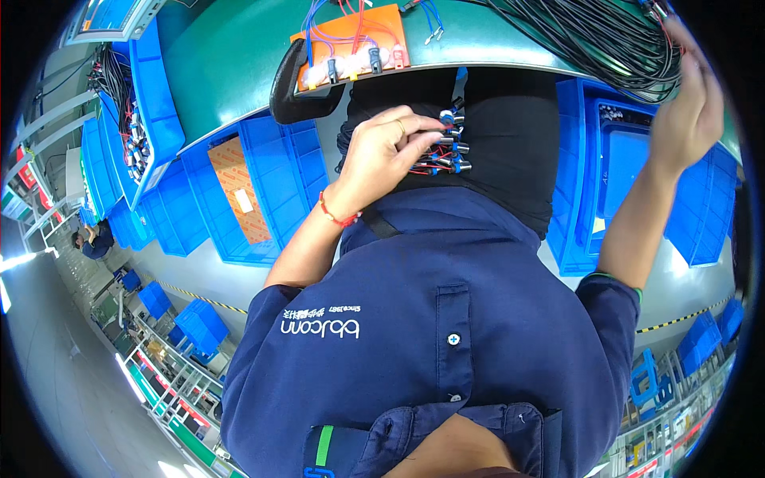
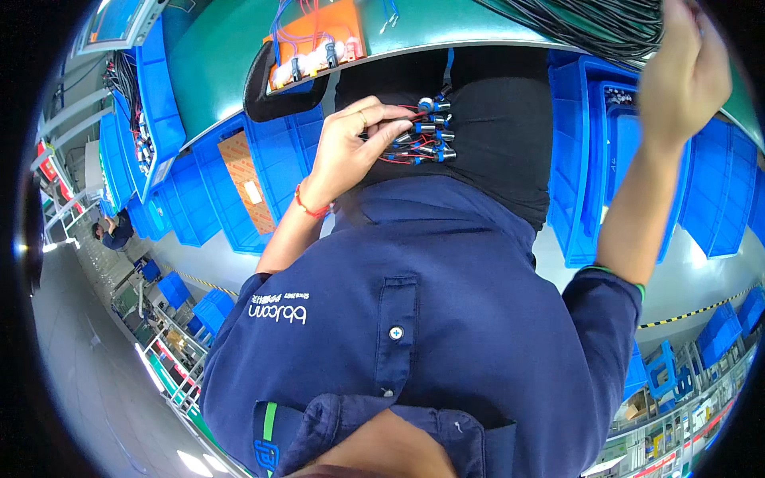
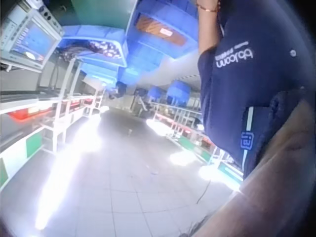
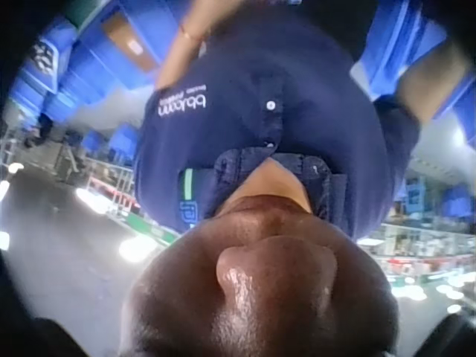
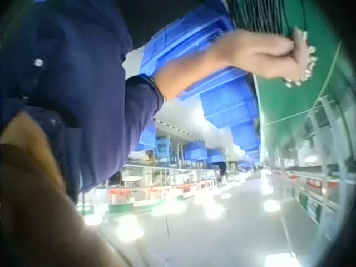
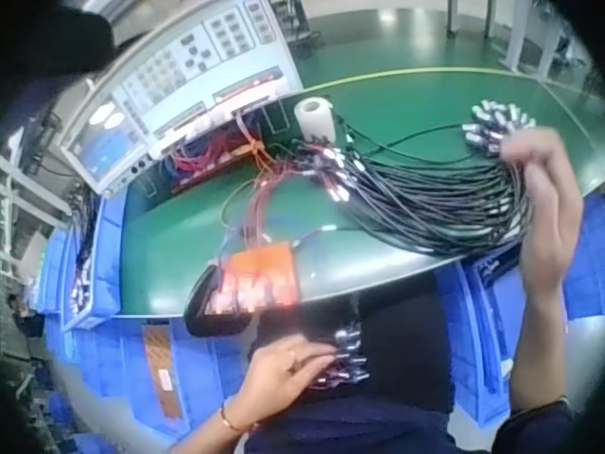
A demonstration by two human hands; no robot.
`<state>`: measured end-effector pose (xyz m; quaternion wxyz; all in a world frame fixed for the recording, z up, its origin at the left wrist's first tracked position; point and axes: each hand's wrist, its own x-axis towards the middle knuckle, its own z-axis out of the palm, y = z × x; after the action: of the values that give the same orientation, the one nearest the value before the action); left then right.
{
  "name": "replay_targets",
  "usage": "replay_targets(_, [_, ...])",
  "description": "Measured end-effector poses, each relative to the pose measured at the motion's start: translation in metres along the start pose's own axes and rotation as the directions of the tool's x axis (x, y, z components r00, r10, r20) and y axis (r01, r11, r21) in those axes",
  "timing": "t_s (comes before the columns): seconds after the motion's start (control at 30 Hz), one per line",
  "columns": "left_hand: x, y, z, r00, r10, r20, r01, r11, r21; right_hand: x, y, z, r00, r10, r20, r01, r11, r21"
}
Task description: The person assembles wire harnesses by hand, connecting blue connectors to the wire harnesses at a factory workbench.
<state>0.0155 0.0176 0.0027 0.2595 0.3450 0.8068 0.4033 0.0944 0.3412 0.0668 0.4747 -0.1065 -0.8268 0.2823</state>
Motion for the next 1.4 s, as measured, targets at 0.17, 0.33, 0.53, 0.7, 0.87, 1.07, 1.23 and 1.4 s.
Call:
replay_targets(0.17, [0.001, 0.039, -0.005, 0.996, 0.09, -0.009, -0.089, 0.963, -0.255, -0.083, -0.073, 0.038, 0.755, -0.157, 0.636, -0.036, 0.959, 0.28])
replay_targets(0.33, [0.007, 0.04, -0.015, 0.994, 0.112, -0.002, -0.108, 0.962, -0.25, -0.101, -0.057, 0.003, 0.615, 0.319, 0.721, -0.696, 0.65, 0.305])
replay_targets(0.53, [-0.002, 0.011, -0.018, 0.991, 0.131, 0.04, -0.121, 0.975, -0.188, -0.076, 0.015, -0.07, 0.711, 0.508, 0.486, -0.496, -0.127, 0.859])
replay_targets(0.7, [-0.018, -0.009, -0.027, 0.998, -0.045, -0.044, 0.038, 0.987, -0.157, -0.072, 0.057, -0.121, 0.678, 0.693, 0.245, -0.205, -0.142, 0.968])
replay_targets(0.87, [-0.021, -0.012, -0.037, 0.995, -0.097, -0.025, 0.026, 0.493, -0.87, -0.092, 0.092, -0.141, 0.613, 0.692, 0.382, -0.244, -0.294, 0.924])
replay_targets(1.07, [-0.008, -0.008, -0.025, 1.0, 0.004, -0.031, -0.031, 0.04, -0.999, -0.115, 0.104, -0.134, 0.554, 0.792, 0.255, -0.216, -0.159, 0.963])
replay_targets(1.23, [-0.003, -0.001, -0.017, 0.999, 0.01, 0.039, 0.04, -0.13, -0.991, -0.119, 0.108, -0.132, 0.457, 0.872, 0.173, -0.227, -0.074, 0.971])
replay_targets(1.4, [0.0, 0.008, -0.01, 0.987, -0.16, 0.036, 0.064, 0.173, -0.983, -0.116, 0.109, -0.122, 0.565, 0.797, 0.214, -0.324, -0.024, 0.946])
